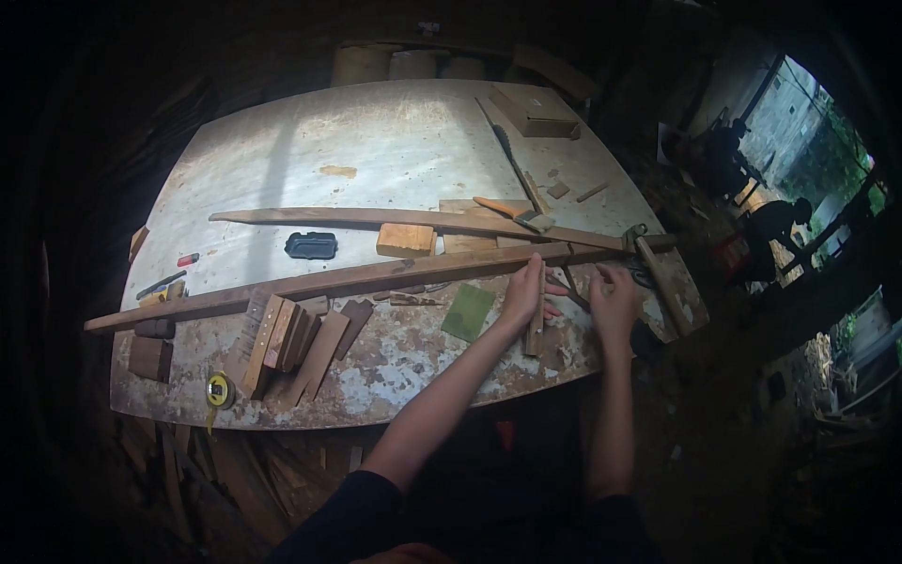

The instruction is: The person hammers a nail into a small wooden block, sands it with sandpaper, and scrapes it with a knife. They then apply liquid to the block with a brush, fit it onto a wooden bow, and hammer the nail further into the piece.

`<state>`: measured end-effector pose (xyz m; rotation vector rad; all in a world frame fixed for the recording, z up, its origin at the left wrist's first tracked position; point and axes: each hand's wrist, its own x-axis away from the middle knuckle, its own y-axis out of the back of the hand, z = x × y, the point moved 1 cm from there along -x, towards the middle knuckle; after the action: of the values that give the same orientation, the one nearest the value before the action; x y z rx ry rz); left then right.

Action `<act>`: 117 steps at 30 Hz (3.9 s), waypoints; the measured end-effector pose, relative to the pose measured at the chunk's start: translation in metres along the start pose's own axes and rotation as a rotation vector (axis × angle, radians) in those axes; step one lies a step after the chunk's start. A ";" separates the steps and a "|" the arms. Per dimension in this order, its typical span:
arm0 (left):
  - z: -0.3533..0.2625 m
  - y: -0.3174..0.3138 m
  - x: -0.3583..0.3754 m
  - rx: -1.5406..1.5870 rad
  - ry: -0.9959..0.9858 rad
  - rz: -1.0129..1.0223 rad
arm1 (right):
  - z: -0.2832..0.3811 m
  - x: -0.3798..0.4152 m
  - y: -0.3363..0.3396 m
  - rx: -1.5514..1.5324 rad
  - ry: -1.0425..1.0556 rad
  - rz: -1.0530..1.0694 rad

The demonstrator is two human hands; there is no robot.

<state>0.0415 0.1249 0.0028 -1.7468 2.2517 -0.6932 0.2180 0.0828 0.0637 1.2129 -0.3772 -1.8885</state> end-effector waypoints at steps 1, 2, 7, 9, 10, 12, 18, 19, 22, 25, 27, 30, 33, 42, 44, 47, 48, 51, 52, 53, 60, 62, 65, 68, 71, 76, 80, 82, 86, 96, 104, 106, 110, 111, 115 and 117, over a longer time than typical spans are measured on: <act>0.001 -0.001 0.000 0.011 -0.003 -0.006 | -0.010 0.012 0.007 -0.005 -0.032 -0.026; 0.003 -0.001 -0.001 0.019 -0.005 -0.013 | -0.019 0.027 0.010 -0.010 -0.066 -0.052; 0.002 0.002 0.000 0.126 -0.046 -0.045 | 0.020 0.090 0.025 -0.182 -0.158 0.097; -0.004 0.000 0.002 0.185 -0.083 -0.083 | 0.029 0.106 0.019 -0.187 -0.015 0.178; -0.009 0.001 0.005 0.181 -0.065 -0.080 | 0.037 0.106 0.015 -0.163 0.012 0.166; -0.014 0.000 0.005 0.237 -0.064 -0.057 | 0.044 0.102 0.005 -0.153 0.053 0.134; -0.017 -0.003 0.014 0.215 -0.035 -0.014 | 0.025 0.111 -0.019 -0.181 0.039 0.039; -0.015 -0.001 0.013 0.118 -0.080 -0.038 | 0.024 0.110 -0.019 -0.186 0.013 0.036; -0.009 0.001 0.011 -0.150 -0.208 -0.133 | 0.019 0.108 -0.017 -0.191 -0.035 0.026; -0.015 0.002 0.014 -0.233 -0.310 -0.193 | 0.016 0.110 -0.014 -0.190 -0.039 0.027; -0.023 -0.001 0.020 -0.258 -0.348 -0.237 | 0.013 0.109 -0.015 -0.196 -0.040 0.022; -0.030 -0.003 0.023 -0.603 -0.574 -0.324 | 0.013 0.107 -0.012 -0.228 -0.044 0.043; -0.032 -0.003 0.025 -1.099 -0.734 -0.298 | 0.010 0.105 -0.012 -0.254 -0.072 0.056; -0.068 0.011 0.078 -1.407 -0.357 -0.097 | 0.004 0.099 -0.004 -0.348 -0.076 0.148; -0.078 0.016 0.101 -1.367 -0.304 -0.105 | 0.001 0.099 -0.006 -0.336 -0.046 0.177; -0.083 0.030 0.139 -1.258 -0.356 -0.201 | 0.001 0.101 -0.007 -0.333 -0.041 0.192; -0.083 0.037 0.151 -1.190 -0.390 -0.278 | 0.002 0.101 -0.006 -0.330 -0.040 0.196; -0.082 0.064 0.185 -1.179 -0.468 -0.517 | 0.003 0.102 -0.006 -0.318 -0.039 0.218; -0.083 0.072 0.193 -1.192 -0.470 -0.587 | 0.003 0.102 -0.005 -0.313 -0.040 0.223; -0.083 0.081 0.201 -1.204 -0.473 -0.656 | 0.004 0.103 -0.005 -0.306 -0.040 0.228; -0.084 0.120 0.231 -1.284 -0.452 -0.892 | 0.005 0.106 -0.006 -0.261 -0.002 0.268; -0.079 0.122 0.231 -1.300 -0.442 -0.904 | 0.005 0.106 -0.005 -0.279 -0.012 0.272; -0.067 0.129 0.228 -1.351 -0.455 -0.910 | 0.006 0.106 -0.004 -0.293 -0.006 0.274; -0.065 0.133 0.222 -1.402 -0.492 -0.906 | 0.006 0.105 -0.003 -0.292 0.007 0.283; -0.065 0.130 0.213 -1.425 -0.481 -0.857 | 0.006 0.105 -0.003 -0.273 0.021 0.290; -0.071 0.126 0.190 -1.546 -0.467 -0.676 | 0.007 0.105 -0.004 -0.241 0.039 0.284; -0.077 0.124 0.170 -1.663 -0.441 -0.591 | 0.004 0.106 -0.006 -0.225 0.056 0.269; -0.077 0.124 0.166 -1.699 -0.448 -0.597 | 0.003 0.105 -0.008 -0.221 0.061 0.260; -0.080 0.128 0.172 -1.682 -0.438 -0.624 | 0.005 0.106 -0.008 -0.224 0.059 0.255; -0.066 0.116 0.191 -1.482 -0.524 -0.691 | 0.006 0.103 -0.004 -0.323 0.052 0.229; -0.026 0.078 0.185 -1.336 -0.610 -0.463 | -0.001 0.103 0.001 -0.408 0.078 0.147; -0.024 0.072 0.181 -1.324 -0.600 -0.406 | -0.002 0.104 0.002 -0.454 0.057 0.140; -0.021 0.054 0.180 -1.308 -0.588 -0.294 | -0.007 0.099 0.009 -0.516 0.061 0.134; -0.020 0.051 0.180 -1.309 -0.587 -0.278 | -0.009 0.096 0.015 -0.524 0.063 0.138; -0.021 0.045 0.182 -1.307 -0.572 -0.214 | -0.040 0.074 0.049 -0.252 -0.015 0.036; -0.021 0.047 0.181 -1.276 -0.575 -0.199 | -0.069 0.067 0.064 -0.103 -0.098 0.021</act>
<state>-0.0583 -0.0336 0.0200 -2.1430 2.1203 1.3842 0.2963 0.0046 0.0297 1.0471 -0.3392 -1.9295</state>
